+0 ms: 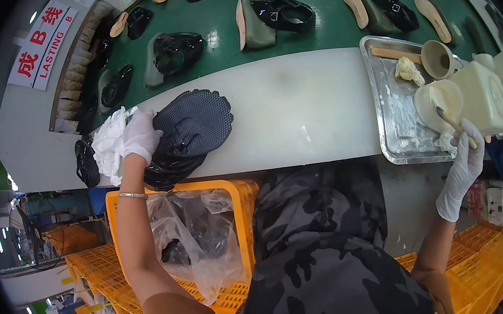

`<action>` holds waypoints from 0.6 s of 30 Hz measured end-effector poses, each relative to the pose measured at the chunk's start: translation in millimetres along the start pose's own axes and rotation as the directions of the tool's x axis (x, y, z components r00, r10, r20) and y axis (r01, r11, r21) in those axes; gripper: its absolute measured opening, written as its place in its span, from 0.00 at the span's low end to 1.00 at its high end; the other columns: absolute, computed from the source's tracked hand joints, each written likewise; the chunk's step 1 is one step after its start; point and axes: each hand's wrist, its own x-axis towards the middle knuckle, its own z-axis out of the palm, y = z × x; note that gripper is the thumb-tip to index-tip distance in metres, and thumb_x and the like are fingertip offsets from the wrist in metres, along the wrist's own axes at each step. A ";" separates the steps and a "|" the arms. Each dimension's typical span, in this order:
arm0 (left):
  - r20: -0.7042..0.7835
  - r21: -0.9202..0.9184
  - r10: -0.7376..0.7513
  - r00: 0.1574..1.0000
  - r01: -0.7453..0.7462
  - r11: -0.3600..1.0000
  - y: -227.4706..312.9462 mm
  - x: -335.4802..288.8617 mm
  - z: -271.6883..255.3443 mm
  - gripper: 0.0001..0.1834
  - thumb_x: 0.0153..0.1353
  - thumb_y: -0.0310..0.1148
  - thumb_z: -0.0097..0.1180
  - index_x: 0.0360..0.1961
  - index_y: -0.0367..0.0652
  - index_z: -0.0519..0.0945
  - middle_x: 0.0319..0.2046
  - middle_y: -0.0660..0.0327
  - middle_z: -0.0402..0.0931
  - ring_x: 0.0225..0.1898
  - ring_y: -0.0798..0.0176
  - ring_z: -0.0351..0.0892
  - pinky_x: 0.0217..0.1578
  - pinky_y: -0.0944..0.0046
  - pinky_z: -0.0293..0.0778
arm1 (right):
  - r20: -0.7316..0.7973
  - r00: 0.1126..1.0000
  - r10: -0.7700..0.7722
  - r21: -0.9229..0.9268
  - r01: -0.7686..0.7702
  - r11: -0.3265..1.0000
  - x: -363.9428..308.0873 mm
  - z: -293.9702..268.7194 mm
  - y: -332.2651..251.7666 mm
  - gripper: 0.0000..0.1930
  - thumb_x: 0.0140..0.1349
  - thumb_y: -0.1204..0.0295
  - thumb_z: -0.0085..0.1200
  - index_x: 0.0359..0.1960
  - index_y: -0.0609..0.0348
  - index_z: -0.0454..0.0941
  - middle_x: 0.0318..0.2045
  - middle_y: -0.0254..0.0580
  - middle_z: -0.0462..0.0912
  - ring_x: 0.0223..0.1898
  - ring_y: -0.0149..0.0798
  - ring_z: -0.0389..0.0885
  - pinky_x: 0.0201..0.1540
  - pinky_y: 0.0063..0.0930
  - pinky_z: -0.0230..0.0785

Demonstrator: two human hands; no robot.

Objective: The person applies a white adhesive substance to the soles of black shoes using a brush. They repeatedly dip the brush into a container of glue and spread it evenly across the textured bottom of each shoe. After coating a shoe, the person places it into a yellow plastic basket lined with a clear plastic bag.

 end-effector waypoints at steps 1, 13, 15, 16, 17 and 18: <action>0.004 -0.017 -0.005 1.000 0.005 1.000 -5.1 1.9 0.9 0.17 0.45 0.31 0.63 0.38 0.41 0.77 0.38 0.50 0.75 0.45 0.47 0.74 0.45 0.55 0.71 | 0.016 1.000 -0.002 0.010 0.002 1.000 0.2 1.0 -1.9 0.11 0.64 0.81 0.43 0.47 0.62 0.71 0.47 0.37 0.73 0.41 0.26 0.73 0.43 0.17 0.66; -0.235 -0.219 0.128 0.964 -0.181 0.959 -3.8 -18.6 -36.2 0.10 0.58 0.33 0.52 0.32 0.40 0.67 0.27 0.54 0.73 0.32 0.50 0.74 0.33 0.58 0.67 | 0.076 0.993 -0.095 -0.014 0.097 0.995 3.8 -2.4 12.8 0.13 0.63 0.83 0.44 0.49 0.65 0.70 0.48 0.40 0.72 0.37 0.25 0.70 0.42 0.20 0.66; -0.253 -0.208 0.167 0.953 -0.222 0.953 1.2 -19.1 -37.4 0.10 0.60 0.36 0.50 0.32 0.40 0.66 0.27 0.54 0.71 0.32 0.51 0.73 0.33 0.61 0.67 | 0.093 0.991 -0.093 -0.007 0.094 0.996 4.0 -2.5 12.3 0.12 0.63 0.82 0.43 0.48 0.65 0.72 0.47 0.39 0.71 0.36 0.25 0.70 0.40 0.20 0.66; -0.259 -0.197 0.181 0.949 -0.236 0.952 2.2 -17.7 -36.6 0.10 0.60 0.35 0.50 0.32 0.40 0.66 0.26 0.56 0.70 0.31 0.54 0.73 0.33 0.62 0.67 | 0.092 0.991 -0.092 -0.012 0.094 0.996 4.2 -2.6 11.3 0.11 0.64 0.81 0.43 0.47 0.65 0.72 0.46 0.39 0.72 0.36 0.25 0.70 0.40 0.20 0.66; -0.265 -0.186 0.196 0.944 -0.250 0.950 3.1 -16.1 -35.7 0.10 0.60 0.35 0.50 0.31 0.40 0.66 0.25 0.58 0.70 0.30 0.56 0.73 0.33 0.63 0.67 | 0.090 0.992 -0.092 -0.017 0.093 0.995 3.9 -2.1 10.8 0.11 0.64 0.81 0.43 0.47 0.65 0.72 0.46 0.39 0.72 0.35 0.25 0.69 0.40 0.20 0.66; -0.205 -0.428 0.139 0.969 -0.216 0.877 1.3 -13.3 -33.2 0.09 0.60 0.35 0.49 0.31 0.41 0.66 0.24 0.61 0.68 0.30 0.60 0.72 0.32 0.65 0.66 | 0.071 0.994 -0.082 -0.004 0.083 0.997 3.2 -2.1 10.3 0.11 0.64 0.81 0.43 0.46 0.65 0.72 0.46 0.39 0.72 0.35 0.26 0.70 0.40 0.20 0.66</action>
